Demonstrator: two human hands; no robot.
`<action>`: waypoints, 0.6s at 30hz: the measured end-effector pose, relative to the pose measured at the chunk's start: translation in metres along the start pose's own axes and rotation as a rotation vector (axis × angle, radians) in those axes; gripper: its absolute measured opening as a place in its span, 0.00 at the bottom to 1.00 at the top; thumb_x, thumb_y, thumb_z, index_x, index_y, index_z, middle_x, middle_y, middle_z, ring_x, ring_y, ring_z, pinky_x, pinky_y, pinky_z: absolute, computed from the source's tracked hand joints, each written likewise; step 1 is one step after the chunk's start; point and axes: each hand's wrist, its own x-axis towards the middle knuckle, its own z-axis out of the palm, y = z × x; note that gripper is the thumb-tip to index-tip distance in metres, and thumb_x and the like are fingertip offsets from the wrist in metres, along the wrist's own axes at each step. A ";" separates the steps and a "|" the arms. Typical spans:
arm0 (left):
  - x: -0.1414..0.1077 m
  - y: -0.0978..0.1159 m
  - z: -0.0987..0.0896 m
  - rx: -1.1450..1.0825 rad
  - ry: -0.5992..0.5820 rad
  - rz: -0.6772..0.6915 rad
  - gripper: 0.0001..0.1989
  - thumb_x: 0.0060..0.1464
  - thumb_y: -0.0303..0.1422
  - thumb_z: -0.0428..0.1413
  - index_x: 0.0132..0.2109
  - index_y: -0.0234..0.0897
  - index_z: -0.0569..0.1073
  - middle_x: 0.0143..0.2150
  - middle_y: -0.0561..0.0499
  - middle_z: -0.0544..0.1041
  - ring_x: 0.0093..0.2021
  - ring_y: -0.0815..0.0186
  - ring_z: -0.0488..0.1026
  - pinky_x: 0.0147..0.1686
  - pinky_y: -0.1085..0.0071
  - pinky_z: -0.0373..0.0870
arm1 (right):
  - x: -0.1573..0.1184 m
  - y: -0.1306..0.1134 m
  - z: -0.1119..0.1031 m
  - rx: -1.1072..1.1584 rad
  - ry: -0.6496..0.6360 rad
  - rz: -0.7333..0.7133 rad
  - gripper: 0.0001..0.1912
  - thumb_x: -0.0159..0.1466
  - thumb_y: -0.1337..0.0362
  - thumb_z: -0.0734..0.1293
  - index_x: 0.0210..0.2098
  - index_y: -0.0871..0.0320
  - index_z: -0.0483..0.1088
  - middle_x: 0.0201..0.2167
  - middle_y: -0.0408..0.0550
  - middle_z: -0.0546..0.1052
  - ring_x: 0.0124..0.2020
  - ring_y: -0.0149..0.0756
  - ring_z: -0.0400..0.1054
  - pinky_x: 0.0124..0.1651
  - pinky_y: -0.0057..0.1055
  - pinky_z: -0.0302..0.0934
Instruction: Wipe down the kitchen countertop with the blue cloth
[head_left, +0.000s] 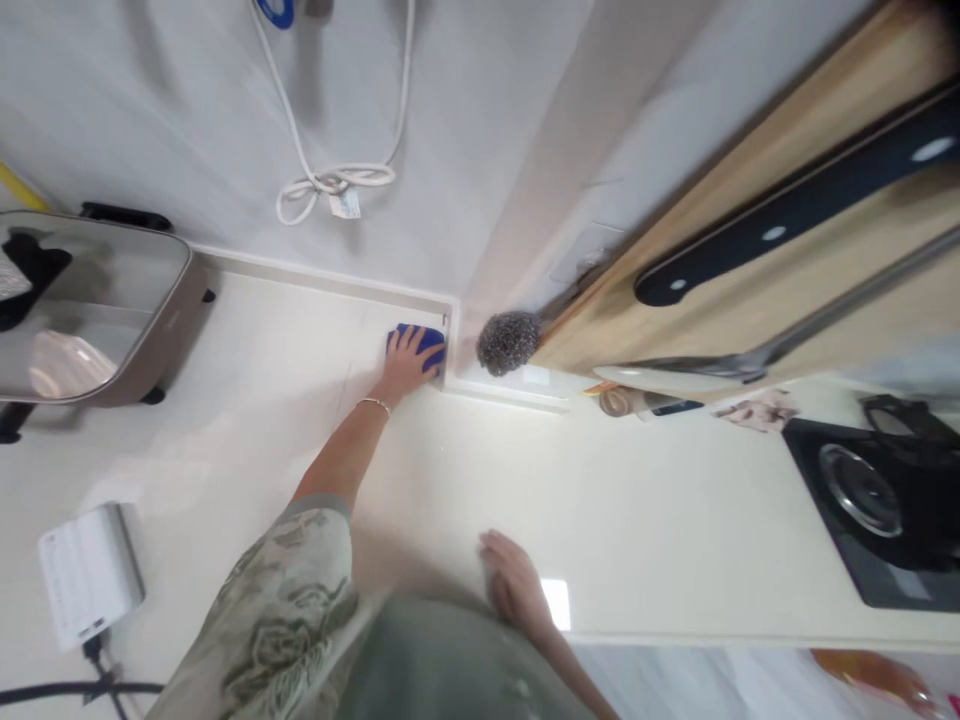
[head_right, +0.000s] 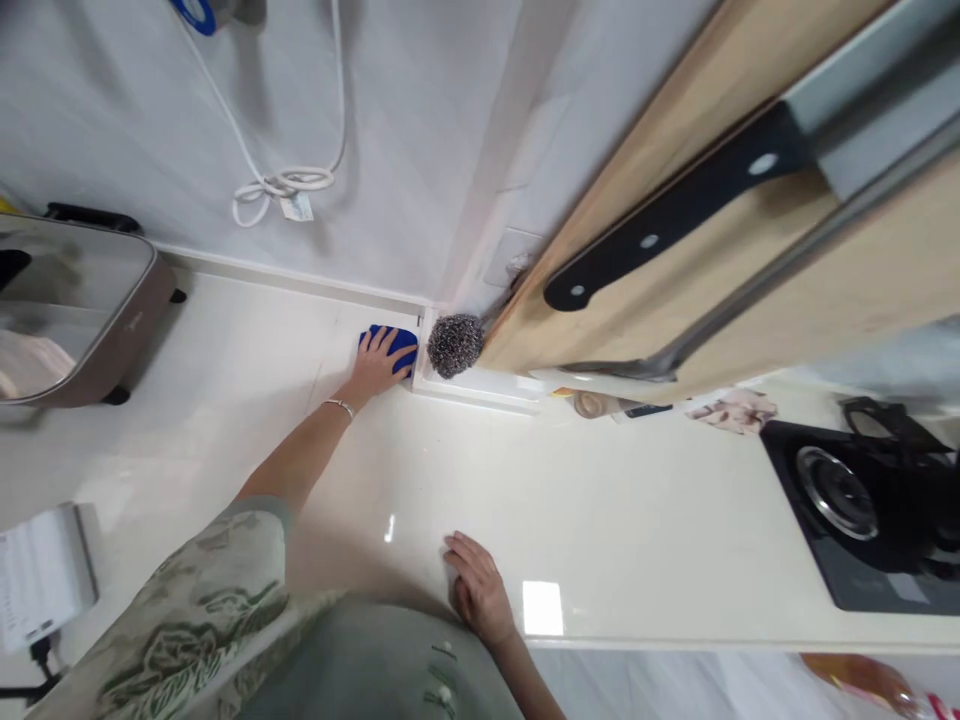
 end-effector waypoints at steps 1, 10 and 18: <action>-0.009 0.003 -0.001 0.000 -0.003 0.006 0.25 0.61 0.43 0.55 0.64 0.50 0.72 0.74 0.47 0.57 0.75 0.48 0.47 0.72 0.42 0.37 | 0.001 0.000 -0.001 0.003 0.005 -0.002 0.28 0.65 0.77 0.56 0.60 0.53 0.68 0.59 0.52 0.76 0.64 0.43 0.67 0.59 0.49 0.71; -0.128 0.047 -0.014 0.086 -0.060 -0.016 0.24 0.63 0.44 0.53 0.65 0.53 0.70 0.75 0.48 0.55 0.75 0.50 0.46 0.72 0.43 0.39 | -0.001 0.002 -0.001 0.065 0.042 -0.027 0.30 0.64 0.76 0.57 0.63 0.54 0.67 0.61 0.52 0.74 0.67 0.41 0.63 0.64 0.50 0.66; -0.205 0.160 0.024 0.078 -0.080 0.060 0.26 0.61 0.45 0.55 0.66 0.55 0.69 0.75 0.45 0.54 0.75 0.44 0.48 0.71 0.39 0.43 | -0.013 0.007 -0.001 0.151 0.210 -0.038 0.18 0.67 0.71 0.59 0.49 0.55 0.77 0.50 0.51 0.81 0.58 0.42 0.72 0.58 0.47 0.70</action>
